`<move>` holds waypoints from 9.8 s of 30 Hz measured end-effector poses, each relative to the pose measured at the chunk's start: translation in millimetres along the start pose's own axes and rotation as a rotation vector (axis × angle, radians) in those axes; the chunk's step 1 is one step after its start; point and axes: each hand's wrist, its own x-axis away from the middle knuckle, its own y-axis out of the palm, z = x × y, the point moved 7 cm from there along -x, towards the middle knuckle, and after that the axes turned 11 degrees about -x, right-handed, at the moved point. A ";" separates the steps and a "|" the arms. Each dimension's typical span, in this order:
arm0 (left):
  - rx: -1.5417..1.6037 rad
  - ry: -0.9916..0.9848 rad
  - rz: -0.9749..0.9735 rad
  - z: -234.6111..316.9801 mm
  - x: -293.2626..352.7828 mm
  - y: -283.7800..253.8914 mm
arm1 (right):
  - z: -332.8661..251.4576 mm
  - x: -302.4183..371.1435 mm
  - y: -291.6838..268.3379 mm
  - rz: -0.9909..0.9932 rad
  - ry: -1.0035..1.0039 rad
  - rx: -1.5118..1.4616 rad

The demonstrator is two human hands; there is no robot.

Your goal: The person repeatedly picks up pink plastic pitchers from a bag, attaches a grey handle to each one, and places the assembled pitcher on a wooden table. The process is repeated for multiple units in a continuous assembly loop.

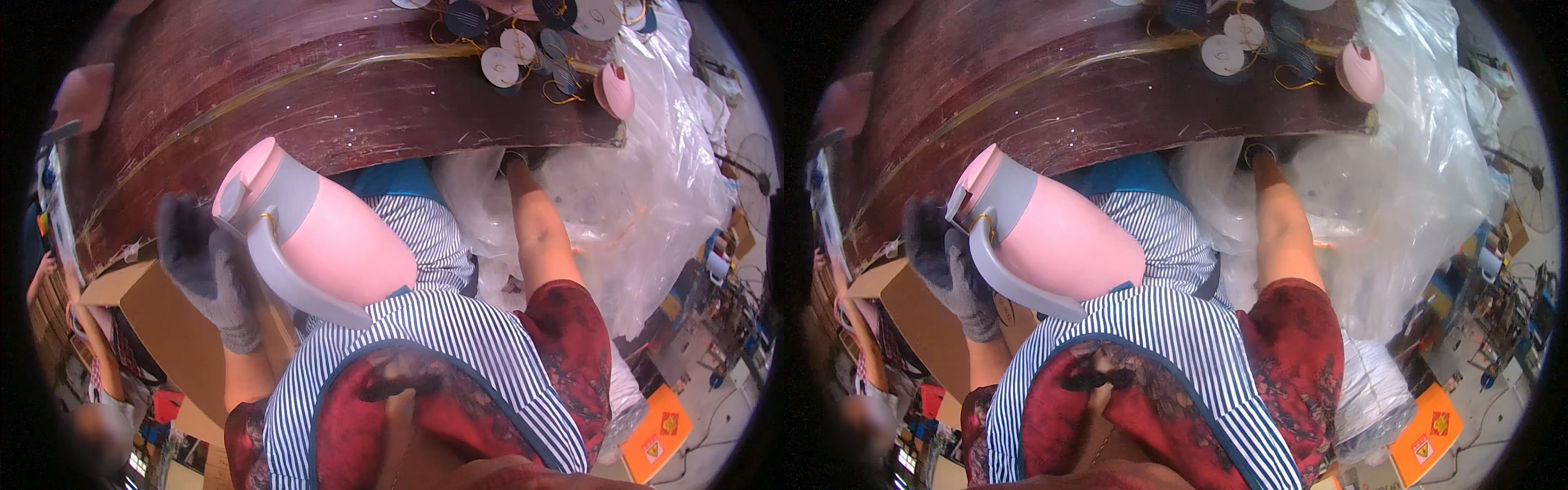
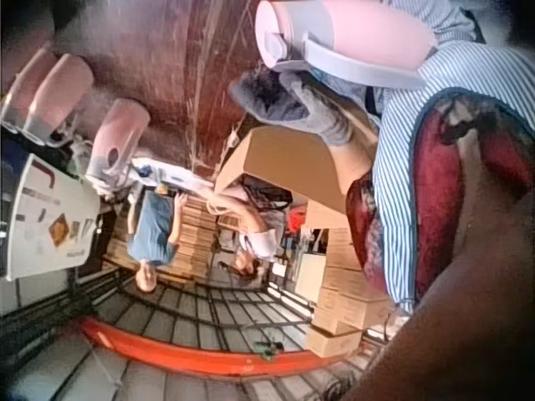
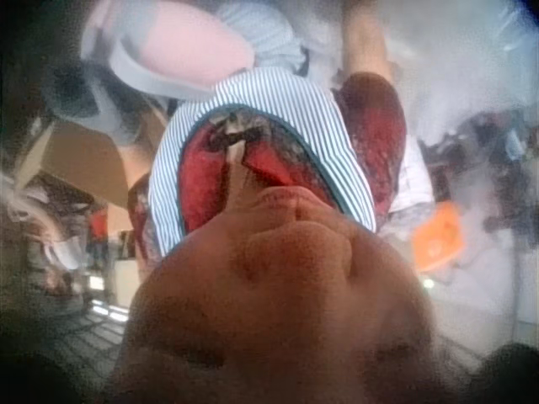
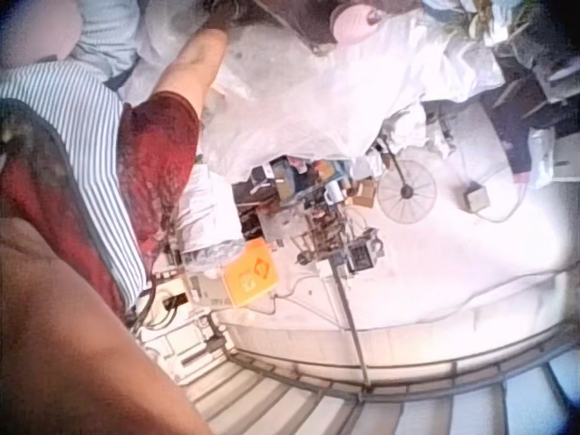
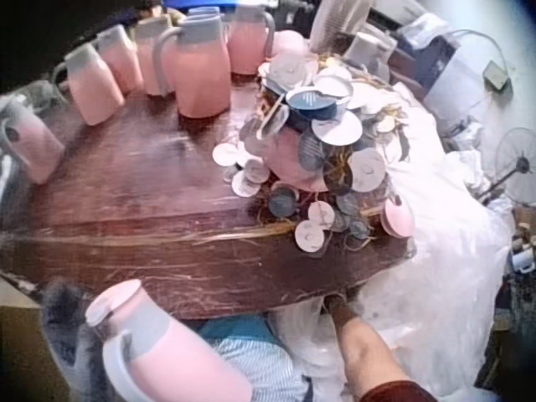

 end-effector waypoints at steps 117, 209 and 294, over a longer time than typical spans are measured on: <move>-1.450 1.001 -0.459 -0.2 -57.7 13.2 | 13.2 -24.5 79.1 -0.011 -0.167 0.148; -0.921 0.713 -0.328 -7.7 -46.2 83.7 | 4.7 -14.2 64.5 -0.104 0.002 0.198; -0.073 0.408 -0.051 77.2 6.9 -24.5 | -15.9 384.1 -152.6 -0.637 -0.502 -0.534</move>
